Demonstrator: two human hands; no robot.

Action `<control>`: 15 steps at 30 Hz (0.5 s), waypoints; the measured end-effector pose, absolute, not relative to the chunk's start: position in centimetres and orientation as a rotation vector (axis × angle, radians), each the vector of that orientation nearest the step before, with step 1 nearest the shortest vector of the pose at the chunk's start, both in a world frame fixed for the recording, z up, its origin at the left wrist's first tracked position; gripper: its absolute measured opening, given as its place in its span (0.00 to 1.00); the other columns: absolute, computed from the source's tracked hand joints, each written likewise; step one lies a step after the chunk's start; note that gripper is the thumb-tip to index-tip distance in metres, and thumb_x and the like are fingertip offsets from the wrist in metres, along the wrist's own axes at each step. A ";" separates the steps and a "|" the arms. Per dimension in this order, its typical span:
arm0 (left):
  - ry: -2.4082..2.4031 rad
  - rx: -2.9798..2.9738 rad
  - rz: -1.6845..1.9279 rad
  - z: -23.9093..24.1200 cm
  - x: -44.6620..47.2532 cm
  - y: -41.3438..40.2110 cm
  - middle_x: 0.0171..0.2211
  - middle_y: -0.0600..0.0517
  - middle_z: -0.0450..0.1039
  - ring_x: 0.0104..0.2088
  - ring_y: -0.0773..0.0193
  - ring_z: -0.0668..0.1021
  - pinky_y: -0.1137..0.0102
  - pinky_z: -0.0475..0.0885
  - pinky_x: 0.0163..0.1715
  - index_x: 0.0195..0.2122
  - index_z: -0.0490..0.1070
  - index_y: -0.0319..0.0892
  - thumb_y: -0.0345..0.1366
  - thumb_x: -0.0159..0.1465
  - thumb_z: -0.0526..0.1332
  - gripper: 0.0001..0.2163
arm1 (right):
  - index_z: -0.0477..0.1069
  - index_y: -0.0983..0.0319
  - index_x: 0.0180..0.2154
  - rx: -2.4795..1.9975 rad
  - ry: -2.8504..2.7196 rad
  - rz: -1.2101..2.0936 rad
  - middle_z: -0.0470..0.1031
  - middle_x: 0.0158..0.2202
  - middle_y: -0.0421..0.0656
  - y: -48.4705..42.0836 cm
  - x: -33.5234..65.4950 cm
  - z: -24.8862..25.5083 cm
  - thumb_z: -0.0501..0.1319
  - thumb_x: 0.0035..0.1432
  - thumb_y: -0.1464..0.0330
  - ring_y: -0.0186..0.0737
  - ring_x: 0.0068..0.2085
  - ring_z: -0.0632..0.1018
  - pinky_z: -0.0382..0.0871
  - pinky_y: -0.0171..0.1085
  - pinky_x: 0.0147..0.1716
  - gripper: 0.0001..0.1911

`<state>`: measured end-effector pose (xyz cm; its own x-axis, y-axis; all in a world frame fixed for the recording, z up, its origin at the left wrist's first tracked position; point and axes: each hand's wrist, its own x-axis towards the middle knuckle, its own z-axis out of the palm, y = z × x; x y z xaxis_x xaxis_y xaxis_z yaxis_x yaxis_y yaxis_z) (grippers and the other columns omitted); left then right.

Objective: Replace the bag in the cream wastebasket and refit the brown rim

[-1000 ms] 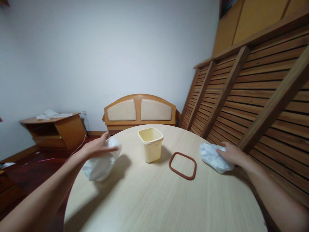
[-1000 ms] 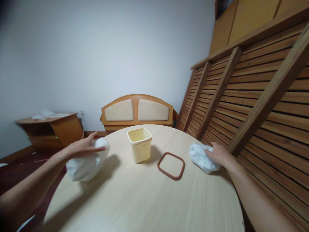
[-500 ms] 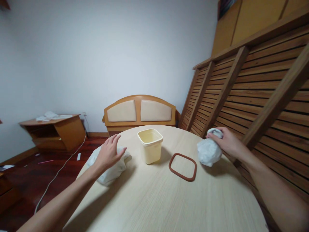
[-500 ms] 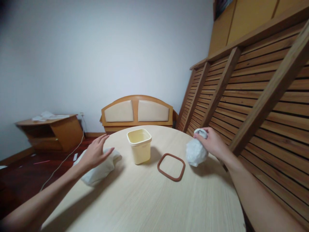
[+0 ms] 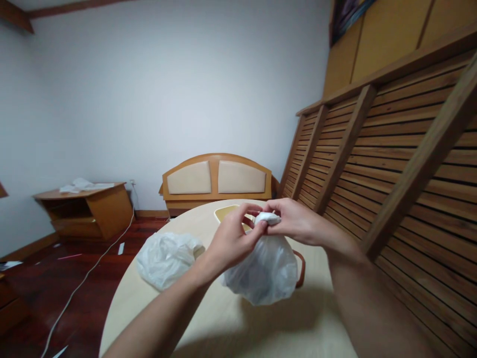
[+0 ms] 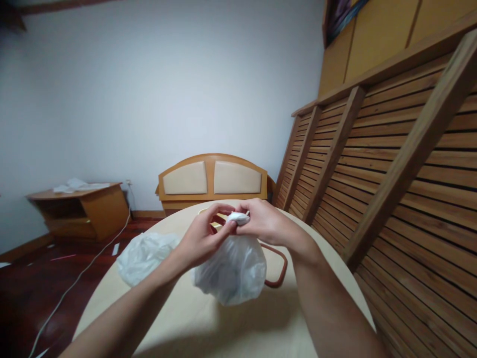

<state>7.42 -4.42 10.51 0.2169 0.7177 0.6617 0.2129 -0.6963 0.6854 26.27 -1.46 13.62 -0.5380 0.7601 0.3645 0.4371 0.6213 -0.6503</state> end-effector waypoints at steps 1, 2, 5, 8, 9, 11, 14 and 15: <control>0.840 2.026 1.498 10.9 7.6 -4.2 0.39 0.46 0.80 0.35 0.59 0.79 0.70 0.71 0.32 0.42 0.77 0.43 0.39 0.64 0.65 0.09 | 0.73 0.62 0.33 -0.917 -2.179 0.676 0.76 0.30 0.39 -1.6 26.0 13.8 0.71 0.48 0.63 0.38 0.31 0.75 0.64 0.33 0.27 0.12; 0.840 2.009 1.506 11.3 7.6 -4.0 0.37 0.46 0.80 0.35 0.59 0.79 0.70 0.71 0.32 0.40 0.78 0.42 0.39 0.63 0.65 0.08 | 0.72 0.61 0.34 -0.902 -2.142 0.706 0.76 0.31 0.39 -1.6 25.9 13.9 0.72 0.47 0.64 0.38 0.31 0.75 0.64 0.32 0.27 0.14; 0.858 1.888 1.516 11.7 7.5 -3.2 0.33 0.47 0.79 0.32 0.61 0.78 0.72 0.69 0.29 0.36 0.79 0.40 0.41 0.62 0.67 0.09 | 0.67 0.59 0.39 -0.795 -2.014 0.900 0.76 0.32 0.38 -1.7 25.8 13.8 0.74 0.47 0.64 0.37 0.32 0.76 0.66 0.32 0.28 0.21; 0.755 1.621 1.442 11.3 7.1 -2.5 0.33 0.48 0.77 0.29 0.65 0.75 0.75 0.66 0.24 0.37 0.78 0.38 0.47 0.56 0.71 0.16 | 0.65 0.58 0.41 -0.639 -1.961 1.105 0.77 0.34 0.37 -1.6 26.0 13.5 0.73 0.51 0.63 0.35 0.34 0.78 0.68 0.32 0.31 0.21; 0.699 1.529 1.397 11.1 7.0 -2.4 0.33 0.49 0.77 0.28 0.67 0.74 0.76 0.67 0.24 0.37 0.77 0.38 0.47 0.55 0.72 0.18 | 0.66 0.58 0.42 -0.594 -1.954 1.154 0.77 0.35 0.38 -1.5 26.1 13.3 0.73 0.52 0.63 0.36 0.35 0.78 0.69 0.32 0.32 0.21; 0.598 1.376 1.317 10.7 6.8 -2.3 0.34 0.50 0.76 0.29 0.69 0.74 0.76 0.69 0.28 0.38 0.76 0.38 0.46 0.53 0.74 0.19 | 0.67 0.58 0.44 -0.531 -1.950 1.208 0.78 0.37 0.39 -1.1 26.3 13.0 0.71 0.54 0.62 0.36 0.37 0.79 0.70 0.34 0.35 0.19; 0.500 1.234 1.260 10.4 6.7 -2.2 0.35 0.51 0.76 0.31 0.70 0.75 0.76 0.71 0.33 0.40 0.75 0.38 0.42 0.53 0.75 0.18 | 0.69 0.58 0.45 -0.520 -1.963 1.168 0.78 0.38 0.40 -0.5 26.6 12.6 0.68 0.58 0.61 0.36 0.39 0.78 0.70 0.34 0.38 0.16; 0.485 1.202 1.256 10.3 6.6 -2.1 0.35 0.52 0.75 0.31 0.70 0.75 0.76 0.71 0.33 0.40 0.74 0.38 0.41 0.53 0.74 0.18 | 0.70 0.58 0.45 -0.530 -1.973 1.126 0.78 0.38 0.40 -0.2 26.7 12.5 0.67 0.59 0.60 0.36 0.38 0.78 0.70 0.34 0.38 0.15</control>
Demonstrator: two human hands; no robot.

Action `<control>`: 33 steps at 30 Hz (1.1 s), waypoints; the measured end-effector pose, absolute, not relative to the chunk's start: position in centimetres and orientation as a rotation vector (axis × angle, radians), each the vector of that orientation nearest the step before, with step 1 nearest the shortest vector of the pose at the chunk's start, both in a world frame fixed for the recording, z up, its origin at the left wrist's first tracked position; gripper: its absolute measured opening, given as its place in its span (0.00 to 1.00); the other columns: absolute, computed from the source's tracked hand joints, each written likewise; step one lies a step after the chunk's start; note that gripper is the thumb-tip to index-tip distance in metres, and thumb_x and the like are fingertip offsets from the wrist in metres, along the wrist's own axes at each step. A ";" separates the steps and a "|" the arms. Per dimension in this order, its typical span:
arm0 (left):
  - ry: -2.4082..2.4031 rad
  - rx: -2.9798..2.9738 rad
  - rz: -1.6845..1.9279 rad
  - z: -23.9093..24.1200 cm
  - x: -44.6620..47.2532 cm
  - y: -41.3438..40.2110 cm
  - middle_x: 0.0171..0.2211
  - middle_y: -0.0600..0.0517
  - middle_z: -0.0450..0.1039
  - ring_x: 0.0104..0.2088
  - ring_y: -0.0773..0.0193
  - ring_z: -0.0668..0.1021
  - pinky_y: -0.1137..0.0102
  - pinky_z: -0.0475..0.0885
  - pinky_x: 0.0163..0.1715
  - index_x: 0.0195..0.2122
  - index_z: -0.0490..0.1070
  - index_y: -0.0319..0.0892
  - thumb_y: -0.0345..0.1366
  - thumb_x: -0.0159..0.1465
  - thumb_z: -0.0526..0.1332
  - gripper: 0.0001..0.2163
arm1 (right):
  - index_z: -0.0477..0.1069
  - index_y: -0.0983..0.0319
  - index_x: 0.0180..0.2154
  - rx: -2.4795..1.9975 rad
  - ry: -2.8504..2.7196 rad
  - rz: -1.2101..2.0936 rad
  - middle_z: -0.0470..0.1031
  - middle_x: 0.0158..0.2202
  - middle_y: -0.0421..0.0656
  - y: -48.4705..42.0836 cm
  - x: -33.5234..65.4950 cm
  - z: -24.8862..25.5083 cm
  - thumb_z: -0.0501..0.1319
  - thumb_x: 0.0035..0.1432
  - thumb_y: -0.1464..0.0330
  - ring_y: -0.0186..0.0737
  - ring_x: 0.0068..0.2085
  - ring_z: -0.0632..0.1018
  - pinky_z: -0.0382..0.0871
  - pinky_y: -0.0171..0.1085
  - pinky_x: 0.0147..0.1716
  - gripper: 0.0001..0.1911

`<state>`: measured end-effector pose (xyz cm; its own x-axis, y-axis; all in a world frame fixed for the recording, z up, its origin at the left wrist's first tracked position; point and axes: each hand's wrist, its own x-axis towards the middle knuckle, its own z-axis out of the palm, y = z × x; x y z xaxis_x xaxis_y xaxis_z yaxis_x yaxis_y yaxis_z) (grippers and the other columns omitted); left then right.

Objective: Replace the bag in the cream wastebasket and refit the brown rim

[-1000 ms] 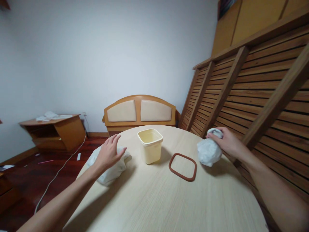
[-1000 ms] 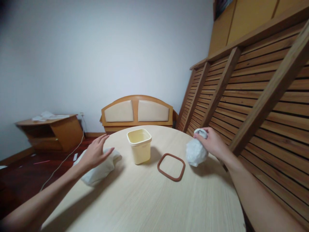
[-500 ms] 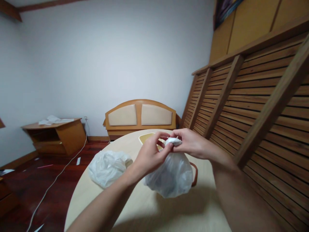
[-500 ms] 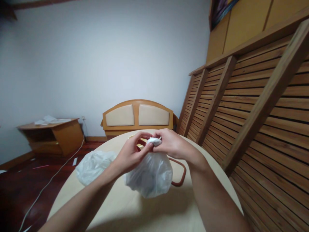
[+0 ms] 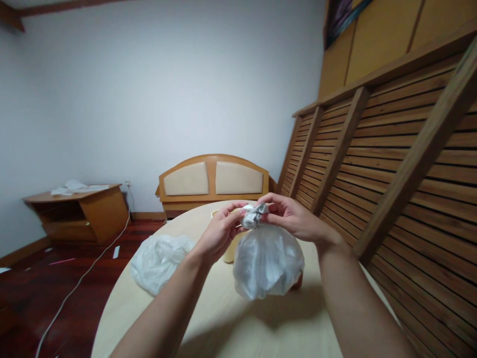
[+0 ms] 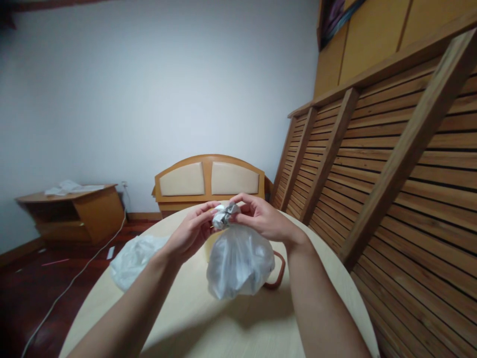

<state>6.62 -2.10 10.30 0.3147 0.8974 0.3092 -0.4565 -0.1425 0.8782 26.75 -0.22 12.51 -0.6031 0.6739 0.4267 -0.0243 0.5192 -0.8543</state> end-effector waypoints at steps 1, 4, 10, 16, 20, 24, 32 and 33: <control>0.477 1.176 1.262 10.3 6.6 -2.0 0.34 0.52 0.75 0.30 0.70 0.75 0.76 0.71 0.32 0.40 0.74 0.39 0.40 0.53 0.74 0.18 | 0.71 0.59 0.44 -0.543 -1.984 1.078 0.78 0.38 0.40 0.0 26.9 12.4 0.67 0.60 0.59 0.36 0.38 0.77 0.70 0.34 0.38 0.14; 0.479 1.136 1.333 10.2 6.2 -1.7 0.29 0.55 0.72 0.29 0.71 0.74 0.77 0.69 0.31 0.40 0.73 0.39 0.38 0.54 0.72 0.16 | 0.72 0.59 0.41 -0.576 -1.997 0.970 0.77 0.40 0.42 0.6 27.2 12.2 0.65 0.61 0.58 0.37 0.39 0.76 0.71 0.36 0.39 0.13; 0.555 1.319 1.430 10.1 5.3 -1.5 0.29 0.55 0.69 0.30 0.69 0.72 0.76 0.67 0.31 0.33 0.70 0.40 0.43 0.57 0.68 0.12 | 0.71 0.57 0.40 -0.623 -1.775 1.080 0.76 0.38 0.40 0.9 27.3 12.1 0.70 0.55 0.54 0.37 0.33 0.77 0.73 0.37 0.35 0.18; 0.629 1.589 1.243 8.5 6.4 -1.3 0.52 0.45 0.72 0.43 0.60 0.78 0.69 0.71 0.41 0.55 0.66 0.46 0.40 0.55 0.73 0.28 | 0.72 0.55 0.44 -0.465 -1.533 1.088 0.78 0.45 0.43 0.7 26.3 12.5 0.67 0.56 0.50 0.47 0.48 0.79 0.74 0.47 0.49 0.20; 0.648 1.586 1.171 7.8 7.1 -0.6 0.37 0.48 0.77 0.36 0.60 0.78 0.69 0.70 0.37 0.50 0.69 0.40 0.43 0.54 0.74 0.26 | 0.66 0.50 0.55 -0.448 -1.448 1.012 0.72 0.58 0.43 0.7 26.0 12.6 0.66 0.56 0.53 0.46 0.53 0.77 0.71 0.49 0.55 0.27; 0.731 1.605 1.328 8.1 6.9 0.0 0.35 0.49 0.77 0.36 0.60 0.77 0.70 0.69 0.38 0.41 0.74 0.38 0.43 0.52 0.74 0.20 | 0.51 0.45 0.66 -0.707 -1.495 0.986 0.57 0.69 0.47 1.3 25.8 11.5 0.70 0.54 0.58 0.46 0.56 0.76 0.72 0.51 0.55 0.44; 0.672 1.375 1.301 8.9 6.3 -0.8 0.47 0.44 0.78 0.42 0.58 0.79 0.71 0.71 0.35 0.55 0.73 0.44 0.45 0.56 0.72 0.27 | 0.72 0.57 0.51 -0.665 -1.863 1.082 0.79 0.48 0.47 1.2 23.4 9.7 0.71 0.54 0.62 0.47 0.50 0.79 0.75 0.46 0.50 0.24; 0.656 1.389 1.338 8.9 6.4 -0.9 0.46 0.44 0.79 0.42 0.58 0.79 0.72 0.71 0.36 0.54 0.74 0.43 0.43 0.55 0.73 0.26 | 0.71 0.57 0.52 -0.656 -1.840 1.066 0.79 0.46 0.46 1.2 23.3 9.8 0.71 0.54 0.63 0.46 0.48 0.79 0.74 0.45 0.49 0.23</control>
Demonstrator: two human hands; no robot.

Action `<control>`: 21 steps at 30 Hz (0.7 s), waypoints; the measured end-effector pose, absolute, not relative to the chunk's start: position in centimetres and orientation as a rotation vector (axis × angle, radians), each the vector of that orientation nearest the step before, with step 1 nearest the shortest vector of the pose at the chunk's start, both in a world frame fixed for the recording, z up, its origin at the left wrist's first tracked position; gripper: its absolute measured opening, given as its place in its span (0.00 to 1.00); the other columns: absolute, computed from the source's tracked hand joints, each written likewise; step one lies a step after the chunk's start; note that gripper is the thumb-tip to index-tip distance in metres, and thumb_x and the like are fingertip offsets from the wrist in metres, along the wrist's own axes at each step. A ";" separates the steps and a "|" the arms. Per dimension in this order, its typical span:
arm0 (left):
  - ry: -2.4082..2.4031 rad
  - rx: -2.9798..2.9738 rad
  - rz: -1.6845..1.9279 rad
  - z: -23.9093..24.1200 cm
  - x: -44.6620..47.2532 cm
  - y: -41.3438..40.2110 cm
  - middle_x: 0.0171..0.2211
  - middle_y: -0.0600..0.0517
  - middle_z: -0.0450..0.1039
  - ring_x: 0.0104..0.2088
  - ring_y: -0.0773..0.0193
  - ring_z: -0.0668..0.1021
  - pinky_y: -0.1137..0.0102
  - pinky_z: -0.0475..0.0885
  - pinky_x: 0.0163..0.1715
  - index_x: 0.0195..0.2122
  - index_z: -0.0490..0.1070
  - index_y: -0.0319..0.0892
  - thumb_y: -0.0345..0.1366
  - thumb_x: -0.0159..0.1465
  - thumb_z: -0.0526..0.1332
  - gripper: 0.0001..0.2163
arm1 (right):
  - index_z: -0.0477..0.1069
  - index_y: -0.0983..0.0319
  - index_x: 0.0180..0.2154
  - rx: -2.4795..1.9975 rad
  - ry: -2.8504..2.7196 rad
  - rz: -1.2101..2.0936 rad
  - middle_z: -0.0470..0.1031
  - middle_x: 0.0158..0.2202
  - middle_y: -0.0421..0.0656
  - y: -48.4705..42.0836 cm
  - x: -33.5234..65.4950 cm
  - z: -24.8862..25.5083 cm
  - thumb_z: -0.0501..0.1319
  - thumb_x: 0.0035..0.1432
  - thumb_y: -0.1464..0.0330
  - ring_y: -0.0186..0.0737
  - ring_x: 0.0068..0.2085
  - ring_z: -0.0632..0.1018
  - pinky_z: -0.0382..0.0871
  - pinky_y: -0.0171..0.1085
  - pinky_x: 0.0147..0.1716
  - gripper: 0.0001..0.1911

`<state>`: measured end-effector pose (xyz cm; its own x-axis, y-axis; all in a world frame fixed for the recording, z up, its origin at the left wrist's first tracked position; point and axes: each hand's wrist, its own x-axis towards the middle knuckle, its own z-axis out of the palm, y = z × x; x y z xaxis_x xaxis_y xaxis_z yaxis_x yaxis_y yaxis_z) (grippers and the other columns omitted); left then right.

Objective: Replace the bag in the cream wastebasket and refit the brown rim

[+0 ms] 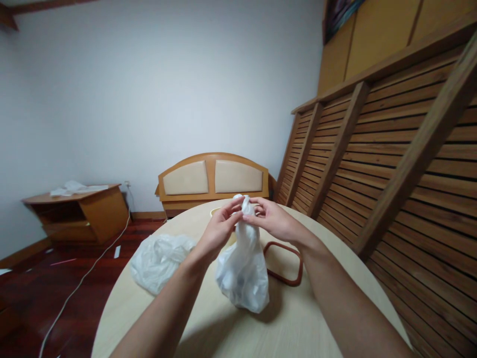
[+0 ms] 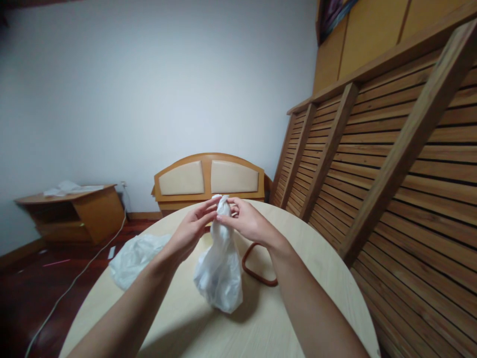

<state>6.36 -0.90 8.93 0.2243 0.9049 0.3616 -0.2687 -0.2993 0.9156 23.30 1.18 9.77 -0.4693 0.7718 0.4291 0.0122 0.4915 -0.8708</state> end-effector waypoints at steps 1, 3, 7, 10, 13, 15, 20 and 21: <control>0.641 1.401 1.382 9.0 6.4 -0.9 0.45 0.44 0.79 0.43 0.58 0.79 0.72 0.71 0.37 0.53 0.74 0.43 0.41 0.54 0.74 0.26 | 0.70 0.58 0.53 -0.650 -1.808 1.060 0.79 0.44 0.45 1.1 23.2 9.9 0.70 0.55 0.64 0.44 0.47 0.79 0.74 0.44 0.48 0.24; 0.611 1.393 1.472 9.1 6.3 -1.0 0.45 0.45 0.78 0.44 0.59 0.79 0.71 0.72 0.40 0.52 0.73 0.42 0.39 0.52 0.75 0.26 | 0.66 0.58 0.56 -0.620 -1.730 1.105 0.79 0.40 0.42 0.9 23.3 10.3 0.69 0.55 0.66 0.39 0.42 0.79 0.73 0.40 0.44 0.27; 0.574 1.320 1.559 9.6 5.8 -1.2 0.49 0.46 0.77 0.47 0.58 0.78 0.71 0.72 0.43 0.55 0.70 0.44 0.37 0.51 0.75 0.30 | 0.65 0.55 0.55 -0.538 -1.496 1.235 0.75 0.37 0.36 0.5 23.7 11.4 0.69 0.49 0.70 0.33 0.34 0.76 0.70 0.35 0.35 0.31; 0.587 1.291 1.605 10.2 5.3 -1.6 0.48 0.47 0.78 0.44 0.59 0.79 0.72 0.71 0.41 0.56 0.69 0.45 0.37 0.51 0.74 0.30 | 0.68 0.55 0.51 -0.543 -1.365 1.228 0.72 0.33 0.33 0.4 24.2 11.9 0.68 0.46 0.73 0.32 0.32 0.73 0.69 0.35 0.36 0.29; 0.592 1.247 1.592 10.5 5.2 -2.0 0.45 0.49 0.78 0.39 0.61 0.79 0.72 0.71 0.38 0.56 0.70 0.45 0.39 0.53 0.73 0.29 | 0.68 0.55 0.49 -0.624 -1.350 1.211 0.74 0.33 0.34 0.4 24.4 11.7 0.68 0.48 0.72 0.33 0.35 0.75 0.70 0.37 0.42 0.25; 0.564 1.248 1.535 10.5 5.4 -2.0 0.45 0.48 0.78 0.37 0.63 0.79 0.73 0.71 0.35 0.55 0.72 0.43 0.43 0.56 0.71 0.26 | 0.68 0.55 0.51 -0.668 -1.417 1.270 0.78 0.38 0.38 0.4 24.1 11.4 0.68 0.53 0.67 0.37 0.41 0.78 0.71 0.42 0.46 0.23; 0.496 1.341 1.549 9.8 6.0 -1.5 0.45 0.47 0.79 0.42 0.63 0.78 0.74 0.71 0.40 0.47 0.78 0.41 0.43 0.55 0.73 0.21 | 0.66 0.55 0.51 -0.537 -1.458 1.267 0.81 0.42 0.41 0.5 22.6 11.0 0.70 0.54 0.60 0.41 0.42 0.80 0.73 0.42 0.44 0.25; 0.490 1.337 1.585 9.7 6.1 -1.3 0.44 0.48 0.79 0.43 0.64 0.78 0.74 0.71 0.43 0.46 0.79 0.41 0.42 0.54 0.74 0.20 | 0.67 0.55 0.50 -0.508 -1.432 1.231 0.81 0.41 0.40 0.7 22.4 11.0 0.71 0.51 0.61 0.40 0.41 0.80 0.73 0.41 0.43 0.26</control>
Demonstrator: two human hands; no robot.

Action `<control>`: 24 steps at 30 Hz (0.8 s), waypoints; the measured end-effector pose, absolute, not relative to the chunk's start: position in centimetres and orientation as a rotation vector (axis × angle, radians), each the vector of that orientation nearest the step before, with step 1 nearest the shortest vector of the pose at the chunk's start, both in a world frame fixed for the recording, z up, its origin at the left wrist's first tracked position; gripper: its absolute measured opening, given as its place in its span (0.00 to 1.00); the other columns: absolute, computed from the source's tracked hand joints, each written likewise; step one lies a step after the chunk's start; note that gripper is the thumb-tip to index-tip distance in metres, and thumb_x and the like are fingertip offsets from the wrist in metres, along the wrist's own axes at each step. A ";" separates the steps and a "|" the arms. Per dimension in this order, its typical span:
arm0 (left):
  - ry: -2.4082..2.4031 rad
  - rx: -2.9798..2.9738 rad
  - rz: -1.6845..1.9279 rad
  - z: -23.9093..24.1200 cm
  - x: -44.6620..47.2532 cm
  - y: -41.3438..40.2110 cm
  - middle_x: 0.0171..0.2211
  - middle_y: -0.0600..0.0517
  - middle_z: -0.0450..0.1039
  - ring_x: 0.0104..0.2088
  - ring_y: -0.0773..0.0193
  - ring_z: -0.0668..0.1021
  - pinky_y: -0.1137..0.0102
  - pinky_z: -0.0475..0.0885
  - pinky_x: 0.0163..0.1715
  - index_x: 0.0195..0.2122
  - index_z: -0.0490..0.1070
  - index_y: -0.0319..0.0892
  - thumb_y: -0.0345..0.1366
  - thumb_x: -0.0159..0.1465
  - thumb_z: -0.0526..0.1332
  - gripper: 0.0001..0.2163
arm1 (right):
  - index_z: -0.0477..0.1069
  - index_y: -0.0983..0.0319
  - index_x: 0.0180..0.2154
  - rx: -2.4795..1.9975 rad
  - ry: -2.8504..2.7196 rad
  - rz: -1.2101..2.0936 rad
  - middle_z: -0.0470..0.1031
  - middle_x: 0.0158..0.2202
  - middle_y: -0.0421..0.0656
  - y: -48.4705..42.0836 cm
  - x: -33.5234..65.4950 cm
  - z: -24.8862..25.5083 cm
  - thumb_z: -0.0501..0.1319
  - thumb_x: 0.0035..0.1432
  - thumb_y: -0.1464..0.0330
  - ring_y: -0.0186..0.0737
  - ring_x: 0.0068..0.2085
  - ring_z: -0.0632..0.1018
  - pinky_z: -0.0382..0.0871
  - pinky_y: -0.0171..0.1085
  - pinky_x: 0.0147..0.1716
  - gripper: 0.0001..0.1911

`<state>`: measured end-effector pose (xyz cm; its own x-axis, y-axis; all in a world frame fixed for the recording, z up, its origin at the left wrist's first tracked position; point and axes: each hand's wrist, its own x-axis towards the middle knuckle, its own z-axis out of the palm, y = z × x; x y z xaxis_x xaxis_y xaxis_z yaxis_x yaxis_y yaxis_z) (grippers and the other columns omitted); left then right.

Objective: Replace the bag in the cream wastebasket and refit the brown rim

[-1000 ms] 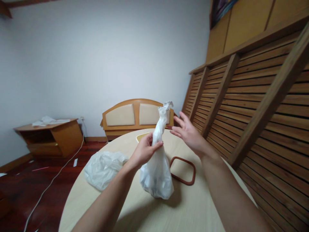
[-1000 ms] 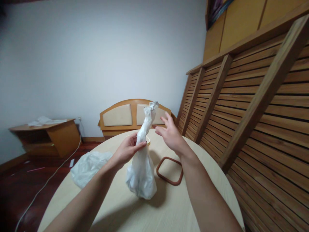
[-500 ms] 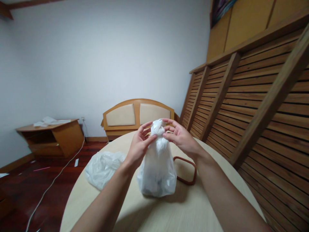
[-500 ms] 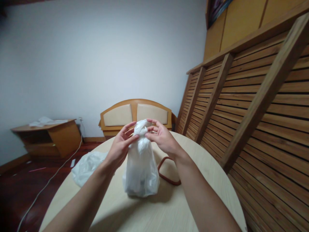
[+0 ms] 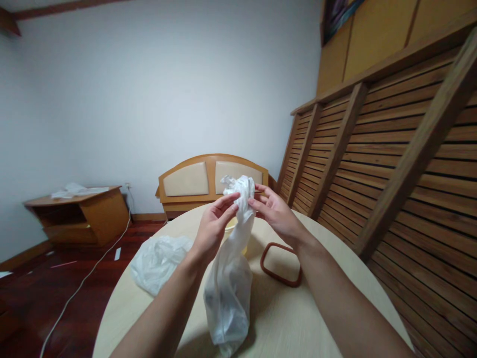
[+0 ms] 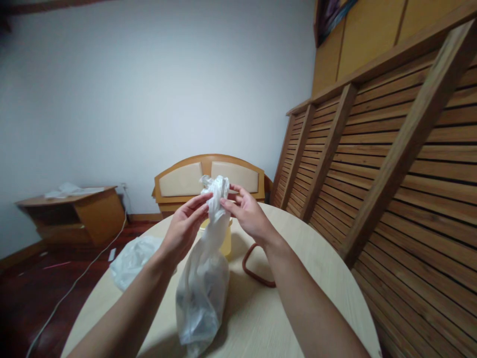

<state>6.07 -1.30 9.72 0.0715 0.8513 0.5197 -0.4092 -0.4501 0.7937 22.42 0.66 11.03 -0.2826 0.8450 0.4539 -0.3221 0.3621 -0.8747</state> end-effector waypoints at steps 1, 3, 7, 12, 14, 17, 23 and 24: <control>0.486 1.317 1.625 9.7 6.1 -1.2 0.43 0.48 0.80 0.42 0.64 0.78 0.73 0.71 0.44 0.45 0.79 0.41 0.41 0.53 0.75 0.19 | 0.68 0.56 0.49 -0.486 -1.404 1.197 0.80 0.40 0.40 0.9 22.3 11.0 0.72 0.49 0.63 0.39 0.40 0.80 0.73 0.40 0.43 0.26; 0.482 1.243 1.709 9.8 6.1 -1.0 0.40 0.49 0.80 0.39 0.65 0.79 0.74 0.71 0.42 0.42 0.78 0.41 0.39 0.51 0.76 0.19 | 0.69 0.56 0.47 -0.474 -1.341 1.151 0.80 0.37 0.38 1.2 22.4 11.1 0.73 0.46 0.65 0.37 0.39 0.79 0.73 0.38 0.42 0.25; 0.494 1.108 1.923 10.4 5.3 -0.8 0.37 0.51 0.77 0.34 0.68 0.78 0.76 0.71 0.35 0.41 0.76 0.41 0.40 0.49 0.75 0.19 | 0.70 0.56 0.43 -0.517 -1.199 1.112 0.77 0.34 0.34 1.4 23.4 11.4 0.74 0.44 0.65 0.32 0.34 0.78 0.71 0.35 0.40 0.23; 0.486 1.168 1.996 10.5 4.8 -0.9 0.31 0.56 0.72 0.29 0.72 0.74 0.80 0.68 0.31 0.35 0.71 0.41 0.32 0.49 0.73 0.15 | 0.70 0.55 0.45 -0.678 -1.331 1.175 0.79 0.36 0.38 0.1 23.8 11.8 0.69 0.53 0.54 0.37 0.36 0.80 0.71 0.36 0.37 0.21; 0.475 1.235 1.930 10.3 5.2 -1.2 0.30 0.57 0.71 0.30 0.72 0.74 0.79 0.68 0.33 0.34 0.71 0.41 0.32 0.50 0.72 0.13 | 0.70 0.56 0.47 -0.722 -1.461 1.206 0.80 0.39 0.41 -0.2 23.3 11.7 0.66 0.56 0.50 0.39 0.37 0.80 0.71 0.38 0.38 0.23; 0.468 1.295 1.848 9.9 6.0 -1.6 0.30 0.56 0.71 0.30 0.71 0.73 0.78 0.68 0.33 0.34 0.70 0.41 0.32 0.51 0.72 0.13 | 0.72 0.58 0.43 -0.707 -1.491 1.091 0.81 0.38 0.41 0.0 22.5 11.4 0.71 0.50 0.53 0.40 0.38 0.80 0.72 0.38 0.39 0.23; 0.481 1.199 2.111 10.1 4.9 -0.8 0.29 0.57 0.67 0.30 0.73 0.70 0.81 0.66 0.33 0.30 0.68 0.40 0.30 0.50 0.71 0.12 | 0.72 0.58 0.39 -0.509 -1.225 0.997 0.80 0.37 0.39 1.1 23.6 11.8 0.73 0.47 0.59 0.38 0.38 0.79 0.75 0.39 0.40 0.19; 0.476 1.162 2.193 10.4 4.3 -0.6 0.29 0.58 0.67 0.30 0.73 0.70 0.81 0.66 0.33 0.29 0.67 0.40 0.29 0.50 0.71 0.12 | 0.72 0.57 0.40 -0.479 -1.167 0.976 0.80 0.38 0.38 1.2 24.1 12.0 0.73 0.48 0.59 0.37 0.38 0.79 0.75 0.38 0.39 0.19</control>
